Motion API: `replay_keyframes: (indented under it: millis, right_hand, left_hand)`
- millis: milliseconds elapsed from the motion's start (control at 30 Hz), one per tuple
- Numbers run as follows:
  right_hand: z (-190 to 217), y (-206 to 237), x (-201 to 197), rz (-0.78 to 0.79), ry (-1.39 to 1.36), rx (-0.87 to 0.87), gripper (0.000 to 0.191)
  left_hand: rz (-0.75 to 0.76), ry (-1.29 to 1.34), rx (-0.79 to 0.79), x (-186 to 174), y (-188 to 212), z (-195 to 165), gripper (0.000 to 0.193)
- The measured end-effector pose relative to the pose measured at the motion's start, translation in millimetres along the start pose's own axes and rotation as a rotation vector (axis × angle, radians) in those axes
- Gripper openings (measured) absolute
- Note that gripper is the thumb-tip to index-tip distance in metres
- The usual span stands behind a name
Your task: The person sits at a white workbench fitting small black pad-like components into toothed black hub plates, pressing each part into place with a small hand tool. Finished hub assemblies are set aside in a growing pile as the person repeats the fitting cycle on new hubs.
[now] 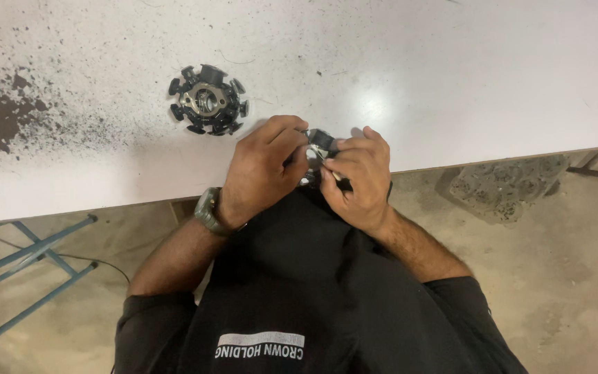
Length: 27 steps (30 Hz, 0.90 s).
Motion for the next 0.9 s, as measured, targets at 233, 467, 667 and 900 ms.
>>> replay_keyframes:
  millis: [233,467,667,900]
  right_hand:
    - [-1.7,-0.8,6.0,0.033,0.068,0.024,0.027]
    - [1.6,-1.3,3.9,0.004,0.055,-0.003,0.027]
    - [6.1,0.9,12.7,0.04,0.081,-0.039,0.028]
    - [7.5,1.5,16.6,0.046,0.111,-0.039,0.031]
  left_hand:
    - [-0.028,0.002,0.01,-1.3,4.7,1.9,0.015]
    - [0.028,-0.008,-0.008,2.0,8.8,11.4,0.014]
    - [0.009,-0.035,0.038,2.1,16.8,10.3,0.02]
    - [-0.029,-0.04,0.069,4.2,25.8,17.4,0.023]
Point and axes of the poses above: each hand's wrist, its own y-axis away from the middle knuckle, its own x-axis out of the palm, z = x × y, the point moved 8 cm from there along -y, towards the middle knuckle, and after that the axes turned 3 degrees about y, right-handed, at the moved point
